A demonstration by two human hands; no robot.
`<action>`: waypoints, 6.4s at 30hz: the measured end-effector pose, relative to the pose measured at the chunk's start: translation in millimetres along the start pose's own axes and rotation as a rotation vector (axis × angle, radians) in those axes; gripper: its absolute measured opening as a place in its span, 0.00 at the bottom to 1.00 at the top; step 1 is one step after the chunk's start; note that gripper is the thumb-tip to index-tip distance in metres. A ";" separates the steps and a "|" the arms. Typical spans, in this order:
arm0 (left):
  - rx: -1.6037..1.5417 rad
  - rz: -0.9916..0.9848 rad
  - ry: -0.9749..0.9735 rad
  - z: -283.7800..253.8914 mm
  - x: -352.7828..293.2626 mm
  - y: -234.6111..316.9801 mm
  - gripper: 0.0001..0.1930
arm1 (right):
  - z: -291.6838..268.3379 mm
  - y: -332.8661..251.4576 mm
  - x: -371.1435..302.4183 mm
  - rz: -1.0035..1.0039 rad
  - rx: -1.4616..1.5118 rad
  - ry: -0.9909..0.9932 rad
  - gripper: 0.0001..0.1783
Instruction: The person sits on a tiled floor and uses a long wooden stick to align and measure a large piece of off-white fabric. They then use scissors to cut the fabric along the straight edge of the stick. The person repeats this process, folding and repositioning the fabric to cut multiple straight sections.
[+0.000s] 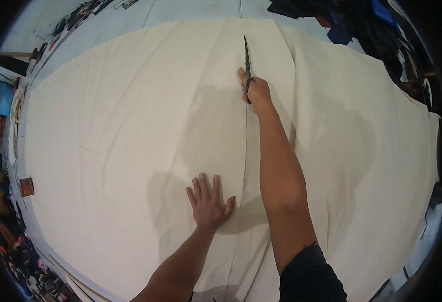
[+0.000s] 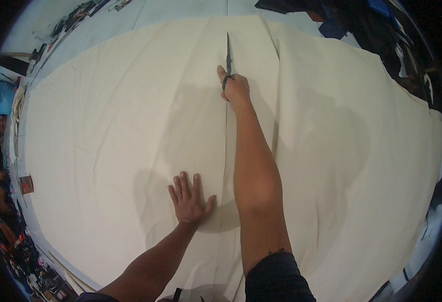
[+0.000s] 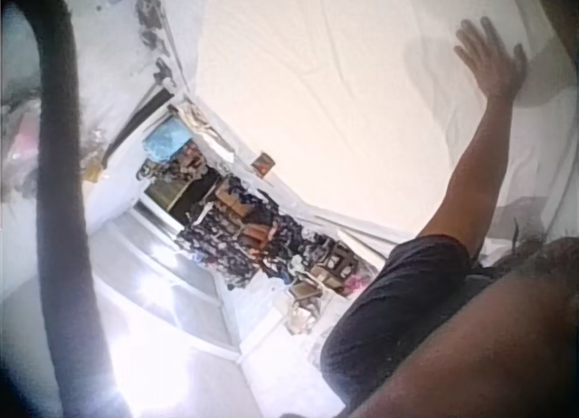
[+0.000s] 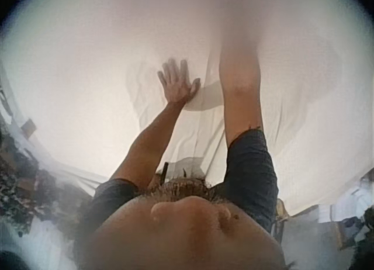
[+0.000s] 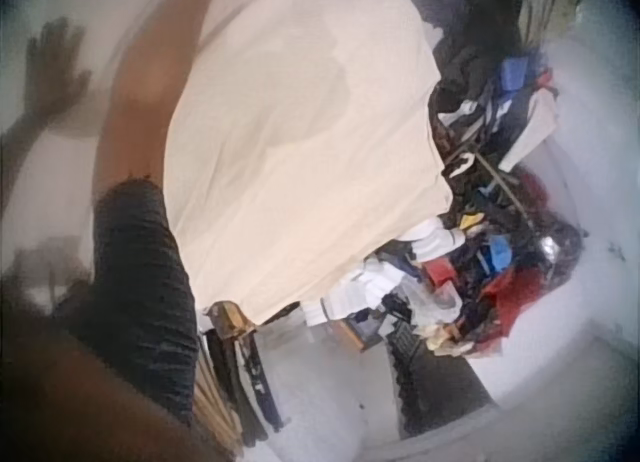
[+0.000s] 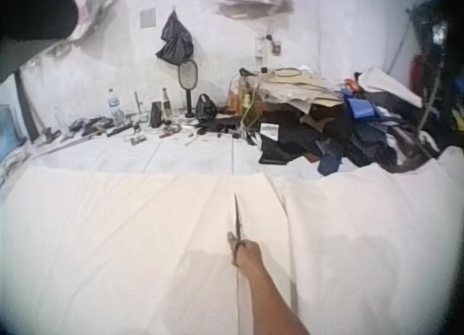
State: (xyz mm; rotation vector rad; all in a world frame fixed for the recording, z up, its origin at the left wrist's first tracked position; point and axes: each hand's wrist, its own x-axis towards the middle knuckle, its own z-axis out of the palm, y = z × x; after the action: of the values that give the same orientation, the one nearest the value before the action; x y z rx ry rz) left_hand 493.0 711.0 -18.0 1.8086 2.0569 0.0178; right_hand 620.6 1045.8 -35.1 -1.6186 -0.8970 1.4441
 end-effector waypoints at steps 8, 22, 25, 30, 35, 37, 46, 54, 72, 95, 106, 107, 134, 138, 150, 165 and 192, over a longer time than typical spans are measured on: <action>-0.019 0.000 -0.020 -3.3 0.3 2.2 0.43 | 0.4 -46.1 41.5 0.127 0.160 -0.079 0.35; -0.006 0.019 -0.003 0.3 -1.0 -1.3 0.43 | 14.1 -50.5 81.1 0.068 0.048 0.019 0.31; -0.002 0.049 0.053 5.0 -1.1 -1.1 0.43 | 17.3 -40.9 77.3 -0.032 -0.016 0.089 0.30; -0.014 0.026 -0.018 -0.9 -1.4 3.7 0.44 | 9.5 -38.0 5.4 -0.227 0.071 0.128 0.27; -0.055 0.039 0.092 3.3 -4.5 -4.2 0.44 | -23.8 78.7 -220.1 -0.017 0.610 0.181 0.12; -0.080 0.056 0.102 4.5 -4.5 0.0 0.43 | -41.2 130.1 -346.4 -0.168 -0.109 0.394 0.16; -0.039 0.077 0.150 2.9 -3.7 -5.1 0.40 | -102.4 282.5 -600.6 -0.093 -0.919 0.363 0.33; -0.069 0.162 0.348 19.5 1.7 -13.5 0.37 | -90.6 312.5 -593.6 -0.339 -1.092 0.648 0.34; 0.090 0.287 -0.341 -53.9 -716.9 -596.9 0.20 | -164.1 278.1 -823.4 -0.251 -0.681 0.548 0.27; -0.537 -0.004 0.364 -96.9 -779.1 -394.7 0.19 | -173.1 592.5 -1237.6 0.434 -0.601 0.688 0.22; -0.504 0.059 0.375 -98.6 -845.3 -318.0 0.26 | -166.5 471.4 -1058.0 -0.057 -0.625 0.138 0.20; -0.434 0.073 0.358 -91.6 -850.5 -310.1 0.27 | -165.2 485.0 -1046.5 -0.079 -0.826 0.162 0.22; -0.015 -0.108 -0.724 -301.0 -939.7 -107.9 0.28 | -379.6 85.2 -1060.9 0.102 -0.106 1.158 0.37; -0.323 0.021 -0.503 -275.7 -871.0 -27.2 0.23 | -326.2 6.6 -1122.3 0.024 -0.539 0.737 0.29; -0.405 0.186 -0.706 -453.9 -706.2 230.8 0.40 | -299.9 -189.0 -1050.3 -0.068 -0.150 -0.035 0.18; -1.129 -0.598 -0.132 -415.3 -854.1 -137.4 0.25 | -259.1 -242.7 -930.3 0.386 -0.176 0.326 0.34; -1.216 -1.471 0.286 -595.7 -1163.4 -806.0 0.15 | 91.0 -427.6 -973.0 -0.005 -0.369 0.716 0.35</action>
State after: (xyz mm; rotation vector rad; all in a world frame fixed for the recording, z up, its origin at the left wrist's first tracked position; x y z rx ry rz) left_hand -356.1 -382.3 646.7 -0.5064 2.1756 0.8709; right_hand 421.2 384.5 777.9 -2.1880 -0.7524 0.6070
